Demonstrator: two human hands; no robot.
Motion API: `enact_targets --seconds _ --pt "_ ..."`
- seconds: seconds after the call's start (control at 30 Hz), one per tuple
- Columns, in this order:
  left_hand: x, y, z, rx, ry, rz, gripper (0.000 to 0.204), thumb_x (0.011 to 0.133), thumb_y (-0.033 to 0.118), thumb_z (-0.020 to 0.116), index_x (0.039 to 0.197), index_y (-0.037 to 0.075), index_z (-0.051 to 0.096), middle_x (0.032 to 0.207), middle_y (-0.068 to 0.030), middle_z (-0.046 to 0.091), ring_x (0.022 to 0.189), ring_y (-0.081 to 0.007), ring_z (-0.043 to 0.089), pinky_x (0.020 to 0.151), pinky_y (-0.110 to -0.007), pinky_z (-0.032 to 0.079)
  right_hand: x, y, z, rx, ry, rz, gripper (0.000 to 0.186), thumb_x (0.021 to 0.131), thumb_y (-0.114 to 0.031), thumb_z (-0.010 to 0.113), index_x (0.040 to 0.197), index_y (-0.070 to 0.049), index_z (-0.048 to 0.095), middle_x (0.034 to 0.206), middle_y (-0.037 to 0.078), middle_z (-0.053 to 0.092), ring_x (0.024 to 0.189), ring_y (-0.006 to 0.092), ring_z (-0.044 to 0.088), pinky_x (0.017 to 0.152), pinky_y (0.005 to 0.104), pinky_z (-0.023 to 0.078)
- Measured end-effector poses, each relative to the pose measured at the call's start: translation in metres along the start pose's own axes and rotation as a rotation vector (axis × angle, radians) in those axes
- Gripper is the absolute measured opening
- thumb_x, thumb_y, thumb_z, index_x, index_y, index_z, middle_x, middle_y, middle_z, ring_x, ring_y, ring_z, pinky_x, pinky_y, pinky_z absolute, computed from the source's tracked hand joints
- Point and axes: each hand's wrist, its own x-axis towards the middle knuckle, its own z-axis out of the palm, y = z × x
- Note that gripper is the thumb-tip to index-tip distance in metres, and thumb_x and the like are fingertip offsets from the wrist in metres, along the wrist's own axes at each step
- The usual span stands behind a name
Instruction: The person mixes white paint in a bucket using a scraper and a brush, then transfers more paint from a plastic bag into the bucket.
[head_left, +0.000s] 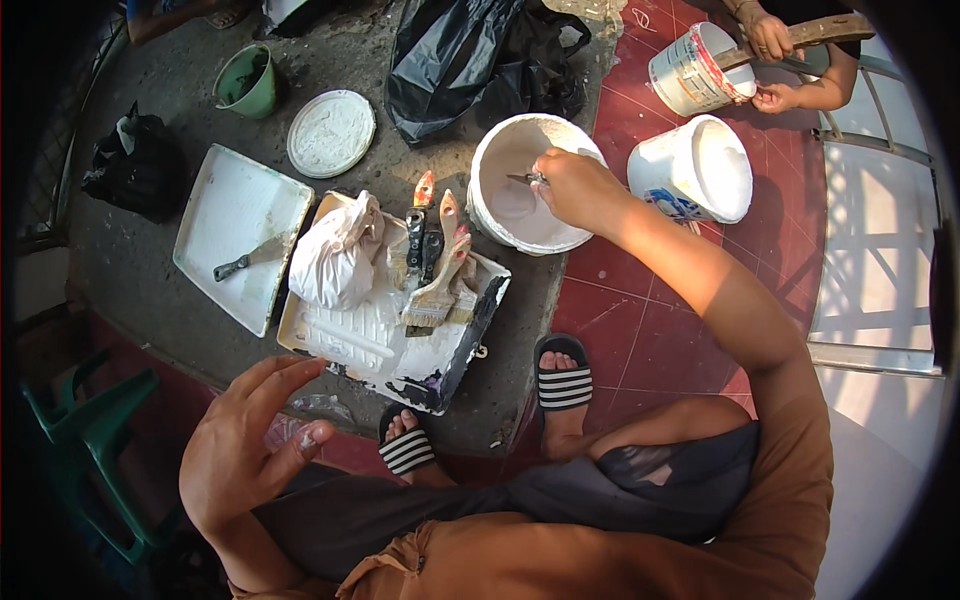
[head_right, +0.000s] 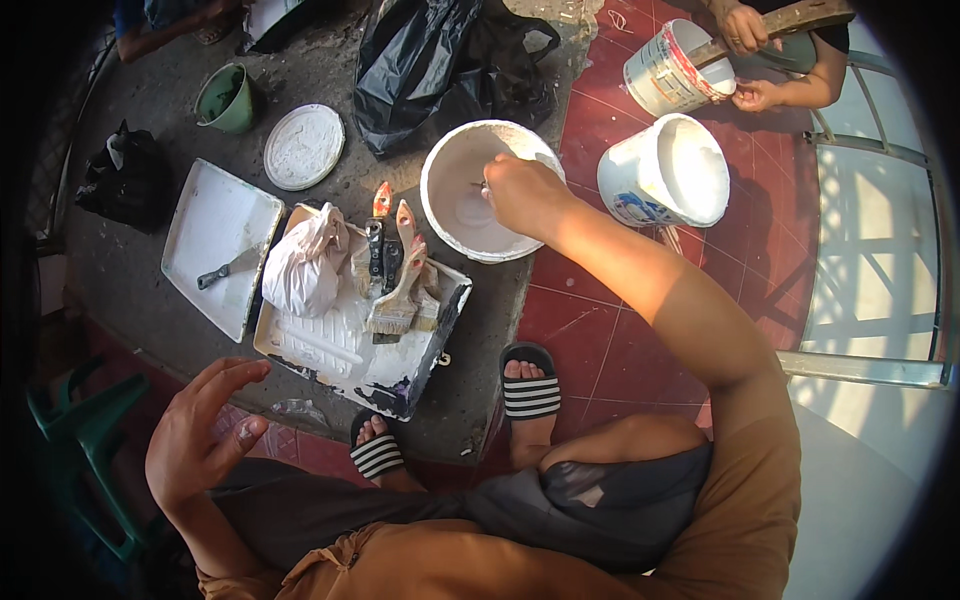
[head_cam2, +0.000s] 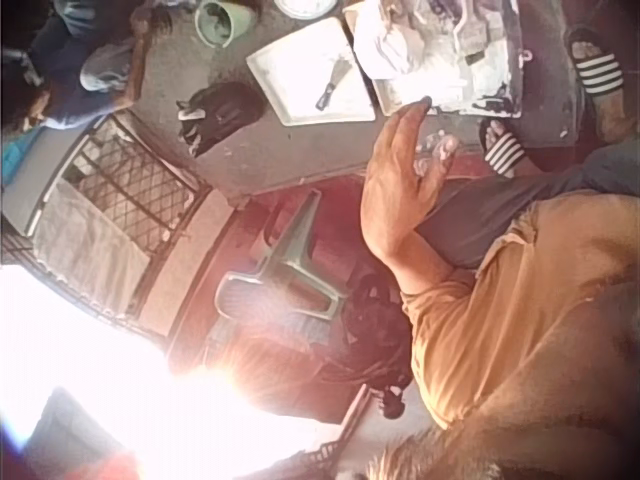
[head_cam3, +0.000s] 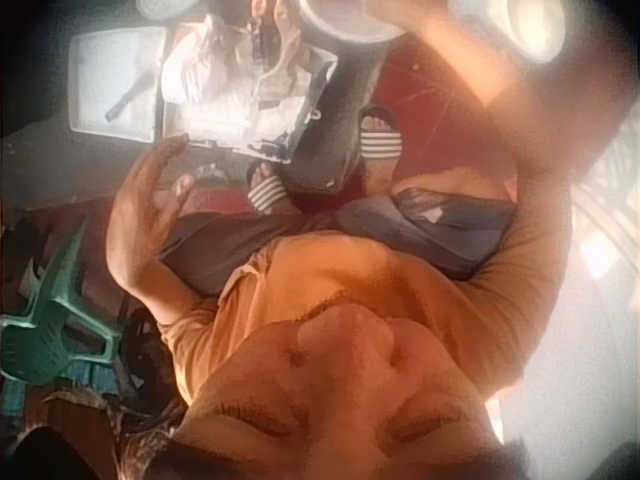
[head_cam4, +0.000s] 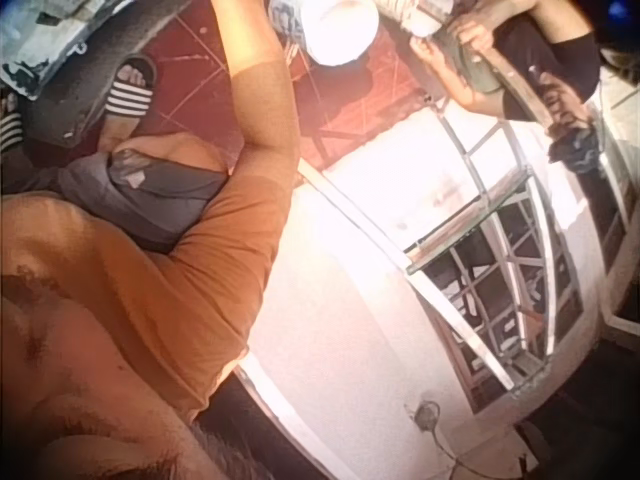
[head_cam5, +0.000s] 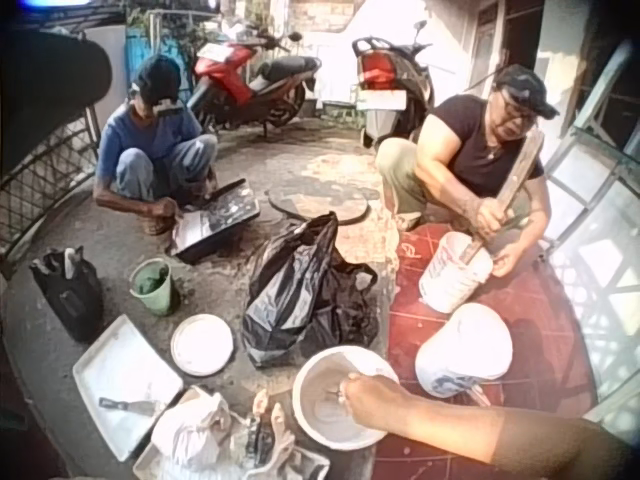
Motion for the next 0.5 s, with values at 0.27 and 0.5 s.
enact_targets --seconds 0.27,0.5 --pt "-0.004 0.002 -0.001 0.012 0.015 -0.014 0.052 0.09 0.036 0.074 0.129 0.003 0.064 0.122 -0.0205 0.065 0.11 -0.0411 0.065 0.093 -0.045 0.053 -0.01 -0.005 -0.017 -0.022 -0.204 0.016 0.022 0.095 -0.017 0.064 0.103 0.002 0.071 0.11 0.025 0.067 0.1 0.0414 0.068 0.091 0.0492 0.053" --pt "-0.001 0.0 0.0 0.002 0.004 -0.002 0.053 0.09 0.036 0.074 0.128 0.002 0.064 0.122 -0.0208 0.065 0.11 -0.0412 0.065 0.093 -0.045 0.052 0.0 0.008 0.003 0.022 0.072 -0.132 0.024 0.095 -0.018 0.066 0.103 0.004 0.07 0.109 0.024 0.068 0.1 0.0414 0.068 0.089 0.0484 0.054"
